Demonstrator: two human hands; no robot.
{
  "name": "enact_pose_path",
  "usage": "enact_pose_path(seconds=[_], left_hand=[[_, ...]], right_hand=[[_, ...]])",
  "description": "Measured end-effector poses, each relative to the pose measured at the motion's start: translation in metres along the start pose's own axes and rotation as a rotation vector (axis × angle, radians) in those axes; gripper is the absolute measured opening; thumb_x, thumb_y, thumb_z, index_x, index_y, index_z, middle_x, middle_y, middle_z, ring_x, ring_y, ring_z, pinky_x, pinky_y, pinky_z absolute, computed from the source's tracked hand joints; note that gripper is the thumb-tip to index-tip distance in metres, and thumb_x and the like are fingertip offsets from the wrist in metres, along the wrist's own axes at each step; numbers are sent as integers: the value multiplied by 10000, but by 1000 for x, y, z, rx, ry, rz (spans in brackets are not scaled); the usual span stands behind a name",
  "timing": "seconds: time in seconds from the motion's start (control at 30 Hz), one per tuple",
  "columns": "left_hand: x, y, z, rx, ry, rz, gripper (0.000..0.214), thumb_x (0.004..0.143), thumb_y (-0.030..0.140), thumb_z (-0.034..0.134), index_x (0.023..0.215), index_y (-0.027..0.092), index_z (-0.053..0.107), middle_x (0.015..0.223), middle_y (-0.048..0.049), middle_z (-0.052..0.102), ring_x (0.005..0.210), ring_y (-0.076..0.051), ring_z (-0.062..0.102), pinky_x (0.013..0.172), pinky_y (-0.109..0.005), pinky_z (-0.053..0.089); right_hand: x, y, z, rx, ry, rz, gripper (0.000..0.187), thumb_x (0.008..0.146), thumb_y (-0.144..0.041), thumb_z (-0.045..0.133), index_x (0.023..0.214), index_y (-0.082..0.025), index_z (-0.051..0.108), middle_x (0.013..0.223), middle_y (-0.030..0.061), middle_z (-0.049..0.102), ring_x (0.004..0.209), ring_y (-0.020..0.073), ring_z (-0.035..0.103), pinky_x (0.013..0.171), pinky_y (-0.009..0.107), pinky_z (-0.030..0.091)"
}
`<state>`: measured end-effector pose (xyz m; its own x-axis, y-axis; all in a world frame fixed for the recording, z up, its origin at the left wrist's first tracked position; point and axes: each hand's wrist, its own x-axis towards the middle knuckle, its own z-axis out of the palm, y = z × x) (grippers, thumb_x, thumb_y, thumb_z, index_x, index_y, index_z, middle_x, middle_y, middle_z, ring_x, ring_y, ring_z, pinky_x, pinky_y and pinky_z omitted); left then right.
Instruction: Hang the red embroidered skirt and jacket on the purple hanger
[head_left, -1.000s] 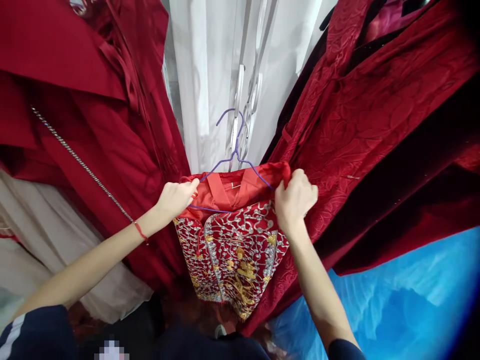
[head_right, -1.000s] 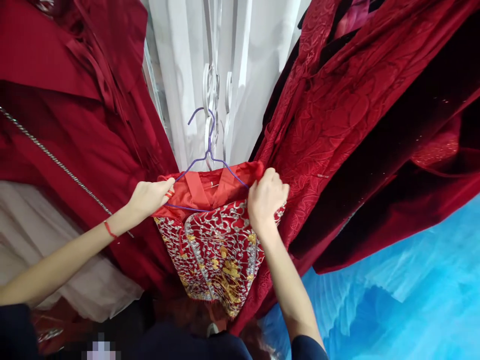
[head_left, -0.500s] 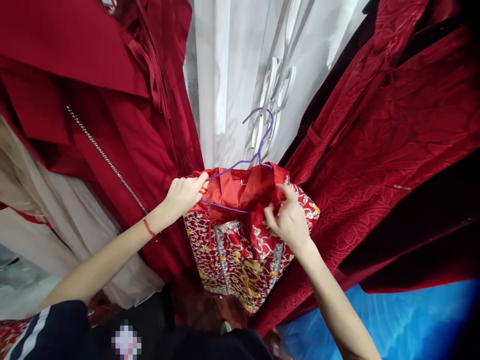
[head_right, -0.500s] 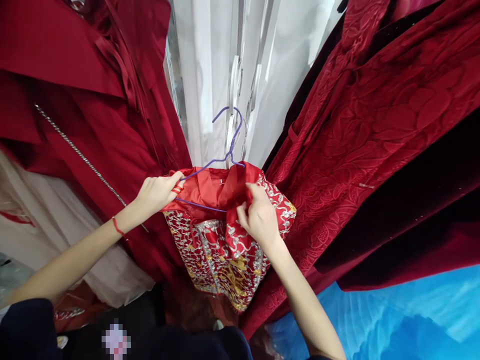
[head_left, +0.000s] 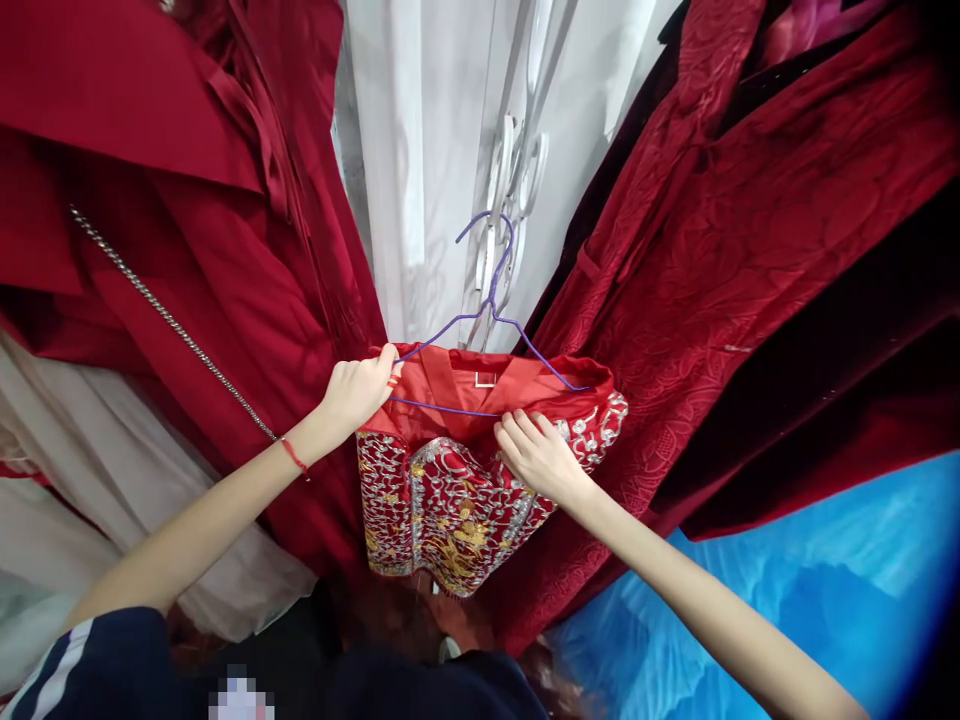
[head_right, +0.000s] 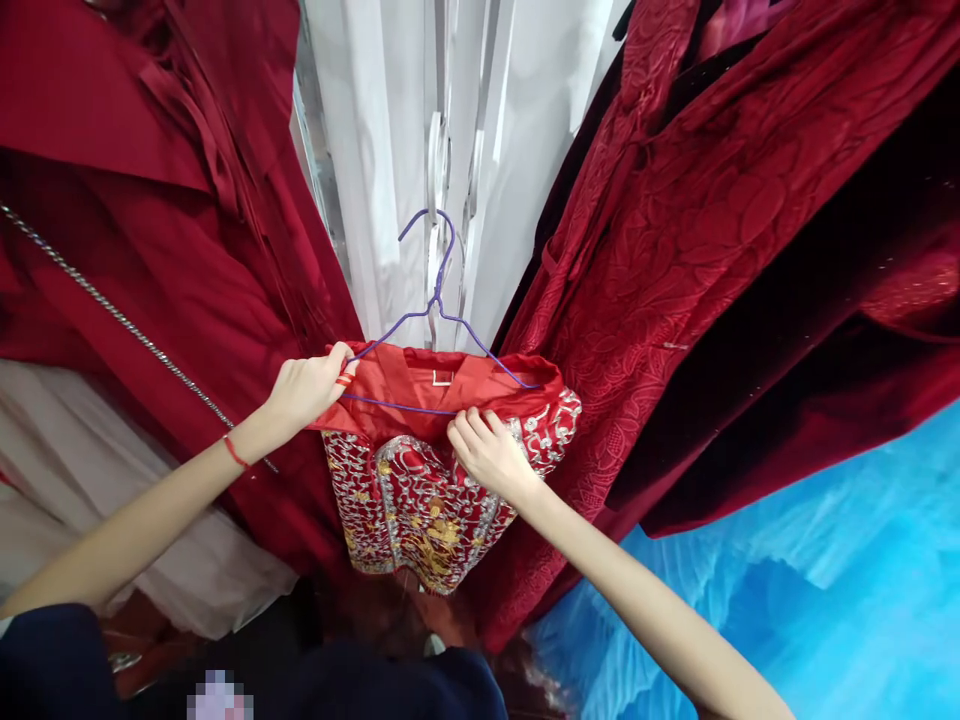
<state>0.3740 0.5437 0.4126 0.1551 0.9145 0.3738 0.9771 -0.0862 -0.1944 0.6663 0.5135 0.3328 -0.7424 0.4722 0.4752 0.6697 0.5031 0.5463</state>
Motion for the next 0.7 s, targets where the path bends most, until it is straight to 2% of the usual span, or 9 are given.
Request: enact_pose_path(seconds=[0.13, 0.3, 0.43, 0.5, 0.6, 0.7], left_hand=[[-2, -2, -2, 3, 13, 5, 414, 1025, 356, 227, 1187, 136, 538, 925, -168, 747, 835, -297, 731, 617, -297, 424], [-7, -6, -4, 13, 28, -5, 391, 1018, 338, 267, 1221, 138, 534, 955, -178, 743, 849, -299, 728, 629, -301, 425], [-10, -5, -5, 15, 42, 0, 389, 1019, 332, 276, 1241, 133, 526, 955, -183, 741, 854, -309, 728, 626, -304, 421], [-12, -4, -6, 1, 42, 0, 390, 1024, 337, 268, 1234, 134, 526, 957, -182, 743, 860, -308, 728, 635, -303, 422], [-14, -2, -8, -24, 36, -2, 402, 1031, 347, 248, 1218, 130, 529, 964, -185, 743, 877, -295, 729, 656, -294, 427], [-12, -4, -7, -19, 41, 21, 415, 1031, 334, 232, 1241, 118, 517, 948, -180, 743, 879, -290, 729, 643, -291, 422]], right_hand=[[12, 11, -1, 84, -109, -4, 380, 988, -403, 444, 1111, -112, 655, 1049, 164, 679, 955, 285, 584, 823, 393, 415], [7, -1, 4, 49, -163, -42, 375, 938, -387, 552, 1127, -80, 655, 1132, 201, 677, 1118, 323, 564, 1003, 440, 382], [3, -13, 3, -58, -241, 73, 643, 784, -476, 725, 1225, -25, 601, 1200, 266, 640, 1205, 402, 502, 1069, 539, 327], [4, -18, 1, -83, -269, 192, 686, 750, -509, 747, 1195, -6, 610, 1155, 286, 647, 1181, 433, 503, 1068, 572, 309], [7, -20, 0, -14, -307, 330, 563, 756, -506, 743, 1022, -15, 668, 1007, 286, 678, 1131, 446, 523, 1038, 578, 314], [13, -13, -5, 150, -358, 333, 322, 767, -407, 744, 858, -106, 675, 853, 217, 705, 1037, 408, 555, 955, 565, 357]])
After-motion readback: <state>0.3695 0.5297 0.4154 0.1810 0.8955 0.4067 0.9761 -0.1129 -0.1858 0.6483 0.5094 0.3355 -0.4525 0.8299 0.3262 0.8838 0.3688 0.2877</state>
